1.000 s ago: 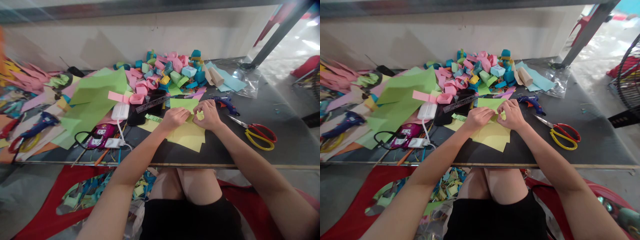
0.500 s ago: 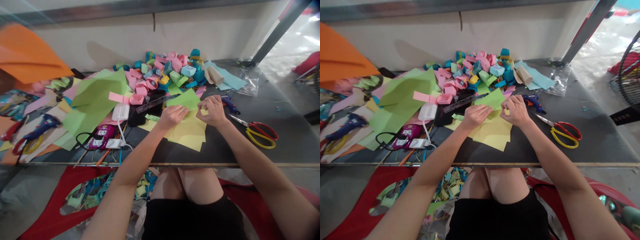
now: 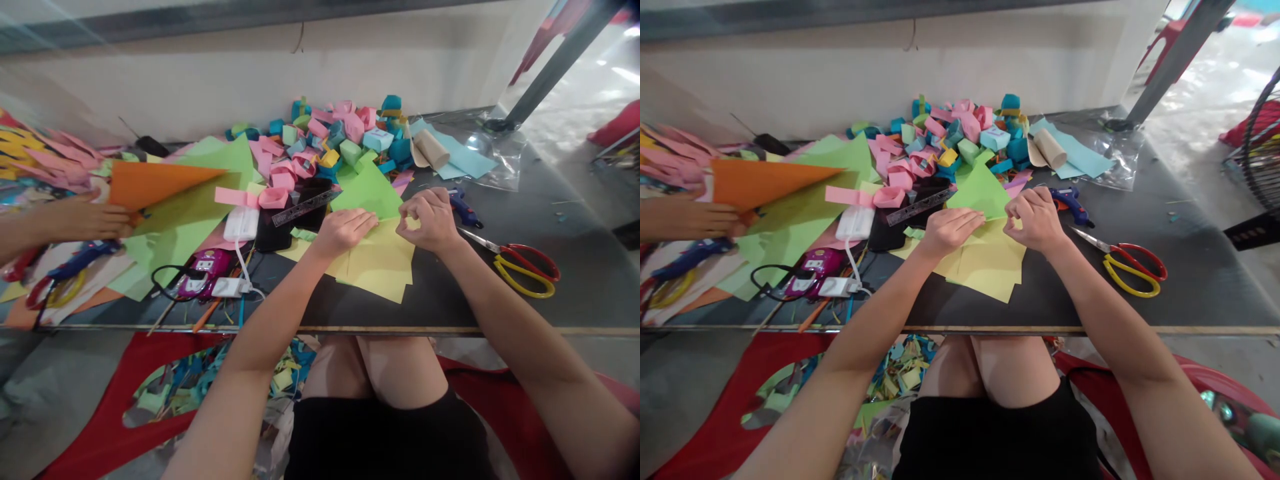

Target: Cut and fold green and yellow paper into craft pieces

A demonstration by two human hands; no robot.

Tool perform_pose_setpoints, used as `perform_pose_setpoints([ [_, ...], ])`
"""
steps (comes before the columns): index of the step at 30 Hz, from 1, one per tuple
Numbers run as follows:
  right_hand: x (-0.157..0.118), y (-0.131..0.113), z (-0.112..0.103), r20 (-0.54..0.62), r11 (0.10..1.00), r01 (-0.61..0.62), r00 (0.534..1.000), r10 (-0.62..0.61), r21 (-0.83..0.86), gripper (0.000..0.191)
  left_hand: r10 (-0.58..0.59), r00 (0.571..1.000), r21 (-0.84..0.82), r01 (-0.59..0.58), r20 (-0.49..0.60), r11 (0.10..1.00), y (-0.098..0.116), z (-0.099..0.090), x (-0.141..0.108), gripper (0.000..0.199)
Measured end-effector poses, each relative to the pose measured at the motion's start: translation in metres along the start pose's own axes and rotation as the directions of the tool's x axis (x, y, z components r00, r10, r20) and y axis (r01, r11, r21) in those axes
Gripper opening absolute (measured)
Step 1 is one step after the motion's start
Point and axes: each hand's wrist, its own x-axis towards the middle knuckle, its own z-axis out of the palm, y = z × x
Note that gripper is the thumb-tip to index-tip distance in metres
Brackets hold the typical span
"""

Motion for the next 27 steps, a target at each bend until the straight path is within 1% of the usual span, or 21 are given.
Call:
perform_pose_setpoints([
  [4, 0.0, 0.003, -0.003, 0.008, 1.0, -0.019, 1.0, 0.019, 0.011, 0.028, -0.035, 0.998, -0.079, 0.038, 0.046, 0.996, -0.001, -0.001, -0.001, 0.022],
  [9, 0.001, 0.006, -0.005, 0.029, 0.999, -0.018, 0.999, 0.017, 0.028, 0.025, -0.007, 0.999, -0.045, 0.008, 0.037, 0.999, 0.001, -0.001, 0.001, 0.021],
  [14, 0.002, 0.011, -0.008, 0.089, 0.998, -0.063, 0.994, 0.06, 0.029, 0.024, 0.01, 1.0, -0.01, -0.01, 0.002, 1.0, 0.0, -0.002, 0.002, 0.019],
  [17, 0.0, 0.021, -0.012, 0.064, 0.995, -0.09, 0.994, 0.088, 0.032, 0.026, 0.006, 0.999, 0.011, -0.005, -0.046, 1.0, -0.006, -0.006, -0.001, 0.019],
  [20, -0.004, 0.029, -0.015, -0.003, 0.983, -0.174, 0.985, 0.174, 0.059, 0.023, -0.027, 0.996, 0.015, 0.029, -0.082, 0.999, -0.011, -0.008, -0.004, 0.019],
  [22, -0.004, 0.029, -0.013, -0.045, 0.968, -0.217, 0.974, 0.224, 0.125, 0.022, -0.05, 0.994, -0.01, 0.049, -0.094, 0.999, -0.011, -0.007, -0.005, 0.019],
  [24, -0.002, 0.023, -0.01, -0.058, 0.958, -0.193, 0.976, 0.21, 0.212, 0.026, -0.067, 0.992, -0.045, 0.063, -0.104, 0.997, -0.009, -0.005, -0.005, 0.019],
  [27, 0.003, 0.013, -0.003, -0.044, 0.952, -0.102, 0.992, 0.12, 0.288, 0.037, -0.037, 0.991, -0.066, 0.028, -0.131, 0.997, -0.001, -0.002, -0.004, 0.017],
])
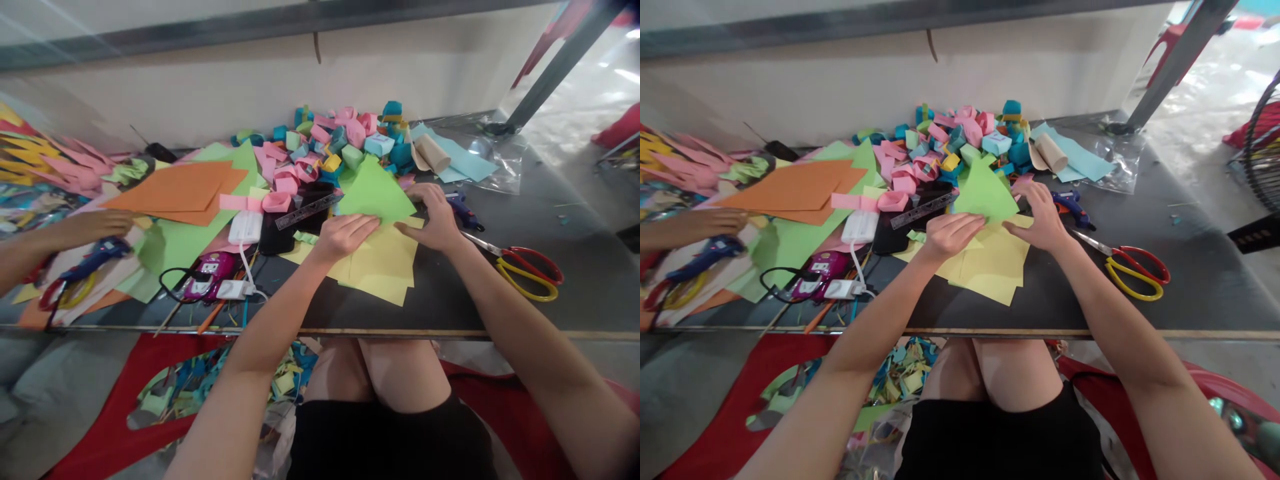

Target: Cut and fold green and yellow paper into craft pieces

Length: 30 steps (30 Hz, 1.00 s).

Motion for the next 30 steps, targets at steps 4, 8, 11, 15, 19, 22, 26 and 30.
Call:
perform_pose_setpoints([
  [4, 0.001, -0.002, 0.005, -0.052, 0.997, 0.073, 0.996, -0.074, -0.031, 0.027, 0.077, 0.994, -0.104, -0.069, 0.076, 0.992, 0.012, 0.003, 0.005, 0.02],
  [8, 0.0, -0.002, 0.002, -0.049, 0.992, 0.123, 0.991, -0.125, -0.037, 0.033, -0.089, 0.986, -0.39, 0.137, 0.138, 0.911, 0.017, 0.005, 0.016, 0.037],
  [11, 0.003, -0.008, -0.001, 0.005, 0.99, 0.125, 0.992, -0.126, 0.071, 0.03, -0.372, 0.889, -0.676, 0.449, 0.268, 0.584, 0.008, 0.006, 0.024, 0.064],
  [15, 0.014, -0.022, -0.009, 0.025, 0.961, 0.031, 0.999, -0.04, 0.275, 0.034, -0.399, 0.772, -0.781, 0.597, 0.495, 0.185, -0.012, -0.001, 0.029, 0.076],
  [19, 0.027, -0.04, -0.025, 0.223, 0.863, -0.048, 0.972, -0.076, 0.504, 0.036, -0.218, 0.823, -0.758, 0.568, 0.524, 0.321, -0.014, -0.012, 0.036, 0.076],
  [22, 0.037, -0.053, -0.039, 0.367, 0.789, -0.166, 0.927, -0.08, 0.591, 0.035, -0.124, 0.821, -0.73, 0.555, 0.557, 0.4, -0.006, -0.018, 0.046, 0.071],
  [26, 0.054, -0.061, -0.058, 0.508, 0.669, -0.347, 0.859, -0.054, 0.658, 0.037, -0.211, 0.807, -0.701, 0.586, 0.552, 0.407, 0.002, -0.029, 0.06, 0.058],
  [30, 0.069, -0.059, -0.074, 0.558, 0.645, -0.417, 0.829, -0.018, 0.64, 0.037, -0.261, 0.773, -0.702, 0.634, 0.578, 0.323, 0.004, -0.043, 0.069, 0.066],
])
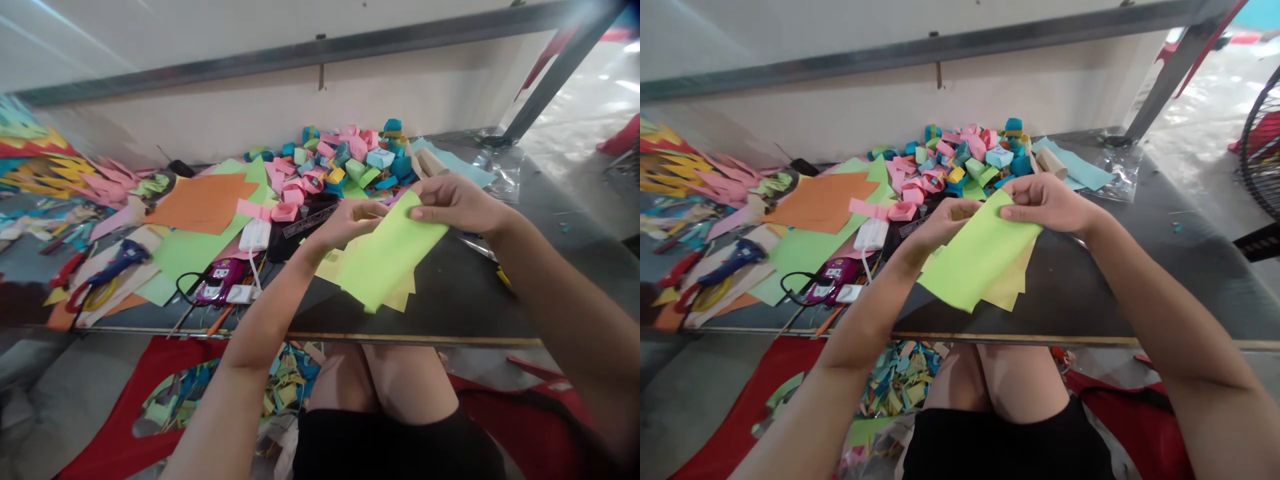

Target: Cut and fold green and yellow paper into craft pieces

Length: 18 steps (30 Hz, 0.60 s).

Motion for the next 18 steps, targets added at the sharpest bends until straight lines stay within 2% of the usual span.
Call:
perform_pose_setpoints([
  [4, 0.004, -0.003, -0.011, 0.057, 0.997, 0.029, 0.998, -0.024, -0.078, 0.035, 0.057, 0.997, -0.117, -0.051, 0.043, 0.992, 0.004, 0.0, 0.001, 0.076],
  [5, 0.005, -0.002, -0.013, 0.079, 0.995, 0.03, 0.997, -0.023, -0.097, 0.034, 0.081, 0.996, -0.077, -0.078, 0.042, 0.994, 0.004, 0.0, 0.003, 0.077],
  [7, 0.008, 0.0, -0.015, 0.099, 0.99, 0.016, 0.995, -0.002, -0.139, 0.03, 0.136, 0.991, 0.105, -0.137, 0.021, 0.985, 0.007, -0.003, 0.005, 0.077],
  [10, 0.013, 0.004, -0.018, 0.031, 0.978, -0.033, 0.999, 0.04, -0.206, 0.032, 0.21, 0.978, 0.363, -0.191, -0.013, 0.912, 0.016, -0.008, 0.008, 0.073],
  [12, 0.016, 0.005, -0.019, 0.013, 0.964, -0.072, 0.997, 0.078, -0.255, 0.034, 0.185, 0.983, 0.432, -0.171, 0.01, 0.885, 0.023, -0.01, 0.007, 0.064],
  [14, 0.018, 0.004, -0.017, 0.064, 0.942, -0.096, 0.99, 0.123, -0.322, 0.033, 0.104, 0.994, 0.459, -0.1, 0.018, 0.883, 0.028, -0.009, 0.005, 0.055],
  [16, 0.017, 0.001, -0.012, 0.085, 0.914, -0.083, 0.988, 0.126, -0.396, 0.031, 0.052, 0.998, 0.466, -0.029, -0.036, 0.884, 0.03, -0.005, 0.002, 0.052],
  [18, 0.015, -0.002, -0.004, 0.016, 0.889, -0.05, 0.998, 0.064, -0.456, 0.03, 0.074, 0.988, 0.463, -0.004, -0.133, 0.886, 0.03, -0.002, -0.001, 0.051],
])
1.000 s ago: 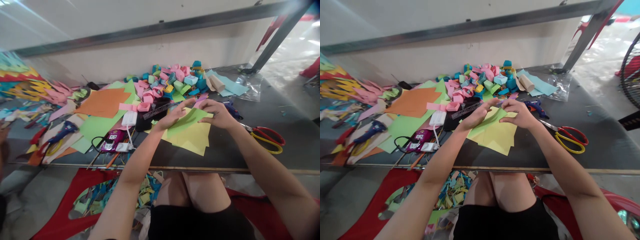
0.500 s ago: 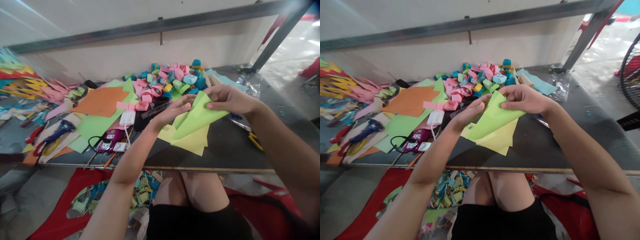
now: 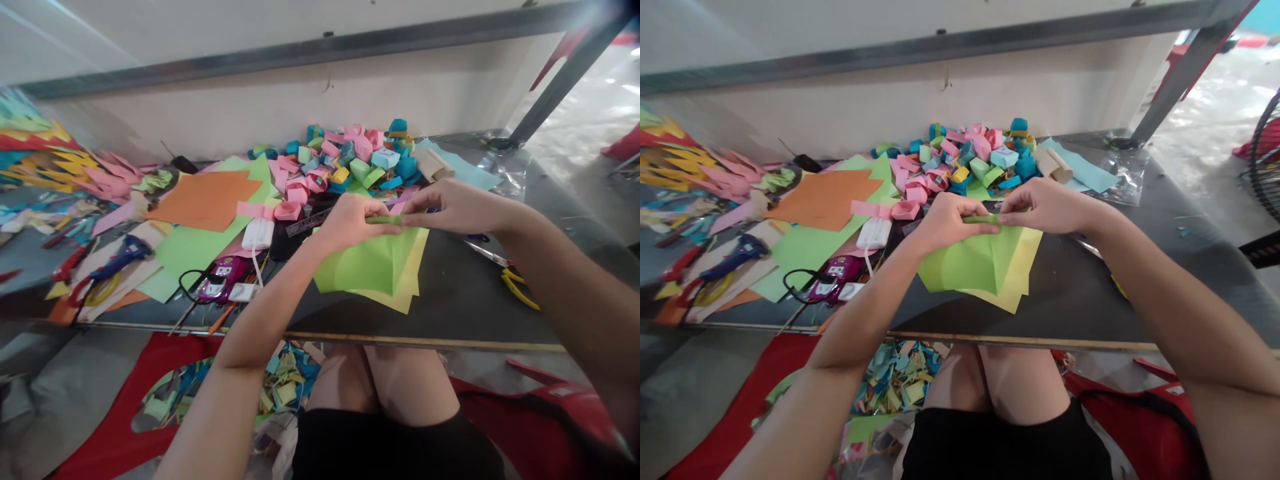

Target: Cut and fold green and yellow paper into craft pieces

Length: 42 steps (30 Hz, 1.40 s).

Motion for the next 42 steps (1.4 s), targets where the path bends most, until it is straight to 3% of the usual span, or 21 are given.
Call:
perform_pose_setpoints([
  [5, -0.006, -0.015, 0.018, -0.289, 0.999, 0.032, 0.956, -0.043, -0.042, 0.027, 0.026, 0.987, 0.004, -0.025, -0.159, 1.0, 0.0, 0.0, -0.004, 0.047],
  [13, -0.008, -0.018, 0.031, -0.446, 0.999, 0.005, 0.895, -0.028, -0.052, 0.02, 0.051, 0.969, 0.026, -0.046, -0.243, 0.999, 0.002, -0.004, -0.008, 0.04],
  [30, -0.005, -0.027, 0.041, -0.487, 0.999, 0.035, 0.873, -0.026, 0.01, 0.018, 0.188, 0.942, 0.19, -0.139, -0.277, 0.972, 0.008, -0.003, -0.009, 0.026],
  [42, -0.003, -0.025, 0.047, -0.508, 0.996, 0.08, 0.86, -0.044, 0.048, 0.029, 0.222, 0.929, 0.092, -0.204, -0.296, 0.975, 0.005, -0.005, -0.009, 0.026],
])
